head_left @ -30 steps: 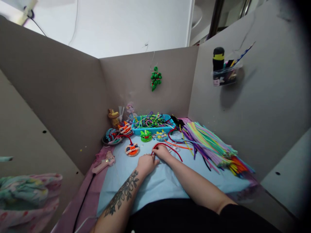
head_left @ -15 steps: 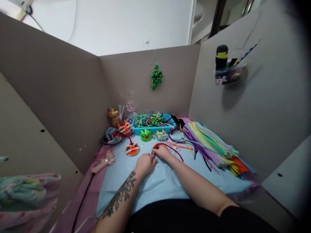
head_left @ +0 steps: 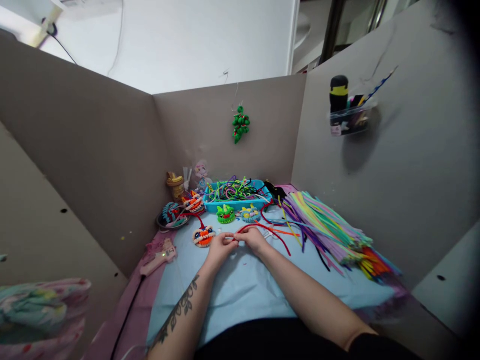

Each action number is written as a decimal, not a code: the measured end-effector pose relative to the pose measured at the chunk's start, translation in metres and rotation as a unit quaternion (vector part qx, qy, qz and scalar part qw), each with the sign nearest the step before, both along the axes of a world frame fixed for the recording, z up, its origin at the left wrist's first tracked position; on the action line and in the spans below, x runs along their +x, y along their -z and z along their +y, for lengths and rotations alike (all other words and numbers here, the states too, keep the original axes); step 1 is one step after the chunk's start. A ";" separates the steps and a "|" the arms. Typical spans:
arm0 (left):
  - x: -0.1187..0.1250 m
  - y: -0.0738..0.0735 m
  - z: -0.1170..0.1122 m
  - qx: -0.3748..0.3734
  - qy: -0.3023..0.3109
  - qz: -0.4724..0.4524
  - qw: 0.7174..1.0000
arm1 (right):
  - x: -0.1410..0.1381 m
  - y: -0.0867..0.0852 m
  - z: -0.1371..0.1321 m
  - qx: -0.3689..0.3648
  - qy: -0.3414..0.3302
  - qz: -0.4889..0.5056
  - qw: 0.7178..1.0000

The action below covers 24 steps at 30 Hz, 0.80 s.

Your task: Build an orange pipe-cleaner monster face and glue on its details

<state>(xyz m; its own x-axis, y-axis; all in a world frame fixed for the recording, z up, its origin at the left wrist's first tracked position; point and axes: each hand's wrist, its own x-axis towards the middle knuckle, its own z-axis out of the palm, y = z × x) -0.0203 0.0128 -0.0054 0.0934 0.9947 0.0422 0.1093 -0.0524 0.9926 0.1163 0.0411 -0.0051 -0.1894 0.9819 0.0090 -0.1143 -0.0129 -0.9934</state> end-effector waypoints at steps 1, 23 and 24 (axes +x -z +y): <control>0.001 0.001 -0.001 -0.008 0.000 -0.011 1.000 | -0.001 0.001 0.000 -0.011 -0.005 0.007 1.000; 0.002 -0.003 -0.007 -0.030 -0.016 -0.100 0.994 | 0.007 0.006 0.000 0.095 -0.068 0.013 0.993; 0.002 -0.002 -0.007 -0.026 -0.012 -0.099 0.995 | 0.007 0.007 0.001 0.097 -0.075 0.008 0.992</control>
<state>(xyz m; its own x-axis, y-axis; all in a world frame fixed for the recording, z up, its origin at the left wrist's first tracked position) -0.0187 0.0057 -0.0035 0.0648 0.9979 0.0058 -0.0887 0.0000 0.9961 0.1229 0.0420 -0.0121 -0.3321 0.9220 0.1992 -0.1419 0.1599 -0.9769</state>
